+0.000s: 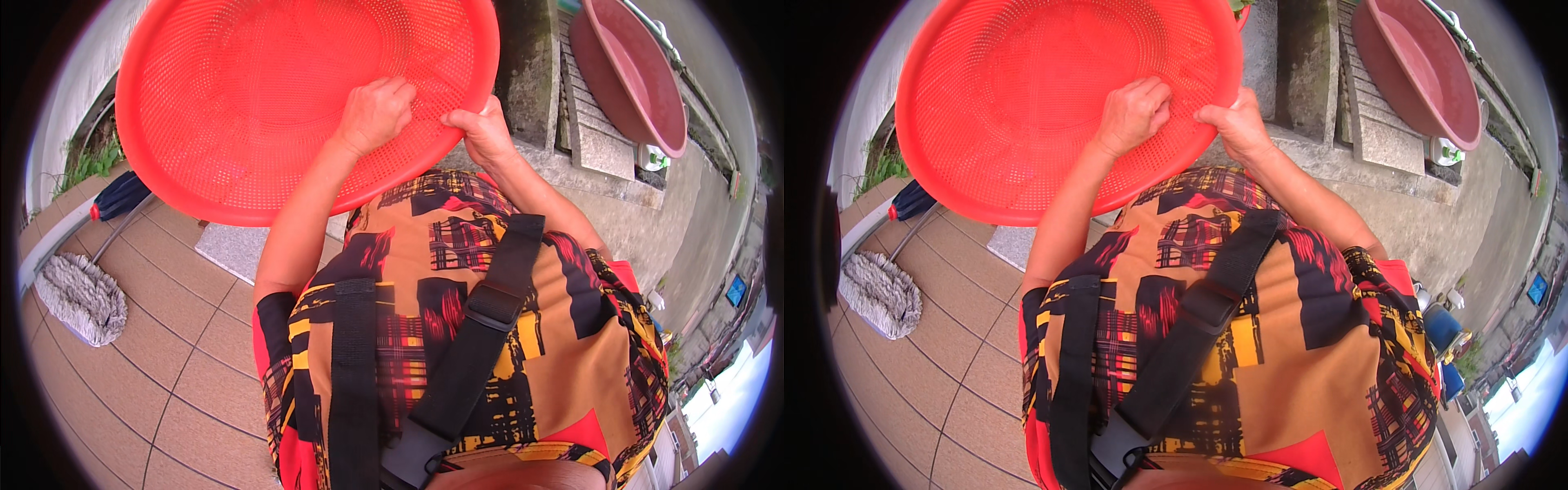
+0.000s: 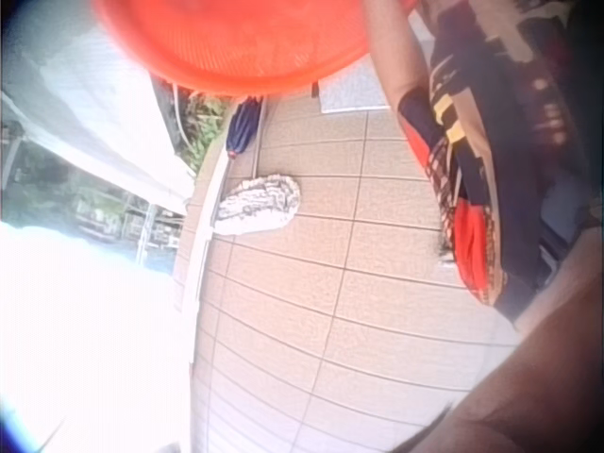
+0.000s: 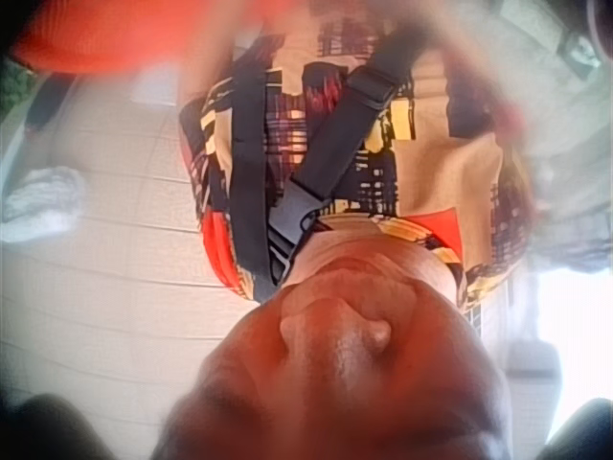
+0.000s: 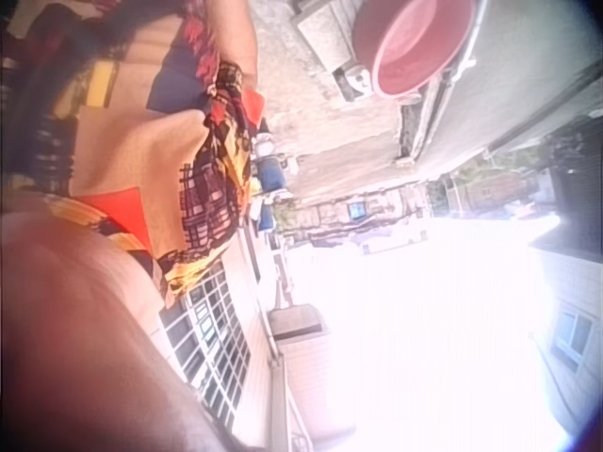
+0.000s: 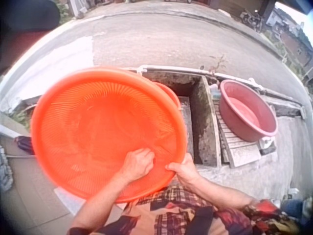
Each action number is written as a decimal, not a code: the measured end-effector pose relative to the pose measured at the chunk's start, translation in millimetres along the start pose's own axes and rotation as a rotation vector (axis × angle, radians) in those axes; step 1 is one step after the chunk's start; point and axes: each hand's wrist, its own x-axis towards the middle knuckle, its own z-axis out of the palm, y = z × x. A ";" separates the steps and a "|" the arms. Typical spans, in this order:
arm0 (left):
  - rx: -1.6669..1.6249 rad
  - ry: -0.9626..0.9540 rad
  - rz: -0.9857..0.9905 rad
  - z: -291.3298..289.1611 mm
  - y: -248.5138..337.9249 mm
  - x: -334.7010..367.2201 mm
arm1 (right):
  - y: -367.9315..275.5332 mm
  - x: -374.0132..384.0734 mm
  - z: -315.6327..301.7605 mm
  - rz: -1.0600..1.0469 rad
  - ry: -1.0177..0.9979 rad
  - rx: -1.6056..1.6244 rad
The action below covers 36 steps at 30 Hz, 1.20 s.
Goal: The person cleans green leafy vegetables in a basin of water, picking through individual leaves and moving them into a separate red basket.
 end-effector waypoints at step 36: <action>-0.004 0.298 -1.523 -95.8 16.4 -294.0 | -0.9 31.4 -40.6 0.162 0.221 0.168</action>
